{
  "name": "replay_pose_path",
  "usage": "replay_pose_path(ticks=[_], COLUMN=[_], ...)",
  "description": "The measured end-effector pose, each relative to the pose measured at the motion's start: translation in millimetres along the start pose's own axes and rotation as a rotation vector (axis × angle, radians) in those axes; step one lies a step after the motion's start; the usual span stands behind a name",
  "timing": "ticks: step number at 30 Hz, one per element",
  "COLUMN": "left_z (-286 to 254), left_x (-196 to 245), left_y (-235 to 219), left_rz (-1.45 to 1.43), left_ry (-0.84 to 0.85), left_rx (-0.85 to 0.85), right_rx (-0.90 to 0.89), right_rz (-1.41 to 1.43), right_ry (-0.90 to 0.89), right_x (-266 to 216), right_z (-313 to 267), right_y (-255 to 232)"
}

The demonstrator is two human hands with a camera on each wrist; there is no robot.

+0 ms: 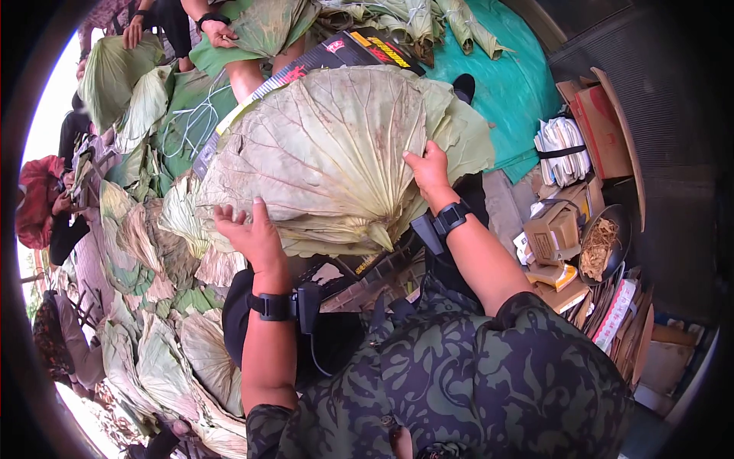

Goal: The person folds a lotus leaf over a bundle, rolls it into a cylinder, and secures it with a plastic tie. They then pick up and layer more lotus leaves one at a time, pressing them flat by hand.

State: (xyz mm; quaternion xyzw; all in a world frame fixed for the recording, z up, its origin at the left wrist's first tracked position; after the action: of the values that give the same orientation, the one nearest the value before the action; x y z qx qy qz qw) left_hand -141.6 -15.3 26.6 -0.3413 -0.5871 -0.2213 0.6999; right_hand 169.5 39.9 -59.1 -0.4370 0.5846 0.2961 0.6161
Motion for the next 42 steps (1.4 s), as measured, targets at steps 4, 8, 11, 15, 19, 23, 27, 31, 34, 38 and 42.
replay_pose_path(ticks=[4, 8, 11, 15, 19, 23, 27, 31, 34, 38, 42], left_z=[-2.3, -42.4, -52.8, -51.5, -52.5, -50.3, -51.6, -51.9, -47.2, -22.3, 5.6], left_x=[37.8, 29.5, 21.2, 23.4, 25.0, 19.3, 18.6, 17.3, 16.9, 17.4, 13.8], left_y=[20.1, 63.9, 72.8, 76.8, 76.8, 75.3, 73.5, 71.8, 68.3, 56.8, 31.1], left_rz=[0.365, 0.645, 0.969, 0.999, 1.006, 0.998, 0.996, 0.915, 0.882, 0.893, 1.033], left_ry=[0.585, 0.632, 0.491, 0.44, 0.441, 0.444, 0.423, 0.424, 0.459, 0.401, 0.329], left_rx=[-0.2, -0.687, -0.943, -0.983, -0.991, -0.986, -0.952, -0.942, -0.969, -1.064, -0.673], right_rx=[-0.017, -0.018, 0.025, 0.191, -0.158, -0.608, -0.707, -0.607, -0.735, -0.73, -0.737], right_rz=[-0.065, -0.085, -0.13, -0.505, -0.65, -1.045, -1.006, -0.947, -0.86, -0.876, -0.918], right_ry=[-0.014, -0.042, 0.049, -0.37, -0.75, -0.564, -0.593, -0.609, -0.584, -0.657, -0.605], right_x=[-1.4, -5.3, -32.3, -88.7, -109.1, -71.3, -72.9, -88.3, -67.1, -58.6, -59.8], right_z=[-2.5, -0.2, 5.1, -6.5, -24.1, -13.3, -11.3, -37.4, -52.0, -50.4, -50.3], right_y=[1.8, -3.4, -21.8, -18.4, 26.9, 45.2, 44.7, 48.9, 52.3, 49.9, 52.5])
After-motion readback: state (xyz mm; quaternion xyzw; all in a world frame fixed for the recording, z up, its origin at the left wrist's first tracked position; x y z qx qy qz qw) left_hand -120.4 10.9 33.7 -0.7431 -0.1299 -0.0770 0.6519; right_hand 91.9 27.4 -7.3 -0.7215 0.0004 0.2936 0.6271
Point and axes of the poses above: each hand's wrist, its own z-axis towards the middle knuckle, its own y-axis out of the palm, x = y × z, the point moved 2 cm from there along z, towards the middle knuckle
